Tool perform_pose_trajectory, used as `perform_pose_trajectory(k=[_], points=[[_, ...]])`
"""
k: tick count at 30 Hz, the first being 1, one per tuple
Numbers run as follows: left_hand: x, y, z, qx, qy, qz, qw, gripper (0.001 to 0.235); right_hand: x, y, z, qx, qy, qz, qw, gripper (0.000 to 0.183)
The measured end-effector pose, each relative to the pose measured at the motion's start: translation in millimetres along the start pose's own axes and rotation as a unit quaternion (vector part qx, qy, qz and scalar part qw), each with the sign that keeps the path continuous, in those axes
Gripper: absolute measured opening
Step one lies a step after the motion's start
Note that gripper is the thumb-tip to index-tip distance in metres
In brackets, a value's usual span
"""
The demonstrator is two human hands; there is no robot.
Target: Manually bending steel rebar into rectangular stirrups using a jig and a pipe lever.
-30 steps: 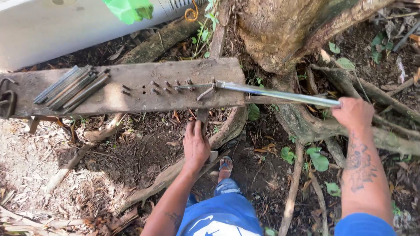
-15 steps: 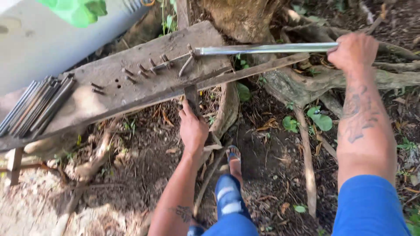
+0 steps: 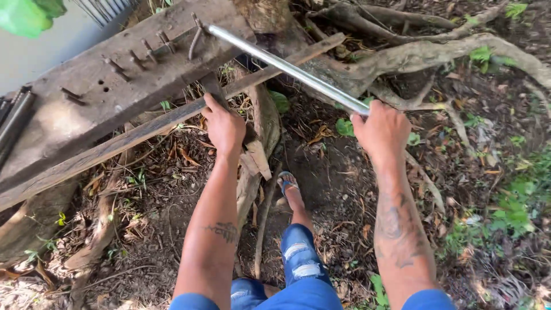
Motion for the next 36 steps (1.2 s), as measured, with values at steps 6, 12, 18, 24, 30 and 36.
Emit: perform_pose_trajectory(k=[6,12,18,24,30,36], points=[[2,9,-10,0.005,0.005,-0.020,1.000,0.070,11,-25,9,0.016,-0.013,-0.038,0.999,0.043],[20,13,18,0.062,0.010,-0.044,0.997,0.063,1,-54,40,0.060,-0.110,-0.233,0.964,0.052],[11,8,15,0.081,-0.028,-0.022,0.996,0.069,-48,-102,91,0.116,-0.235,-0.477,0.839,0.046],[22,11,38,0.159,-0.051,-0.055,0.984,0.072,-77,-103,110,0.147,-0.321,-0.550,0.757,0.047],[25,15,41,0.161,-0.021,-0.037,0.986,0.070,-83,-102,115,0.148,-0.356,-0.545,0.745,0.052],[17,21,28,0.150,0.031,-0.001,0.988,0.066,-80,-105,118,0.117,-0.420,-0.561,0.704,0.056]])
Point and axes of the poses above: each hand's wrist, its own y-axis away from the middle knuckle, its own x-axis out of the back of the hand, z = x × y, the point moved 1 cm from there along -y, towards the middle knuckle, and after that the axes turned 14 degrees about x, right-handed, at the moved point
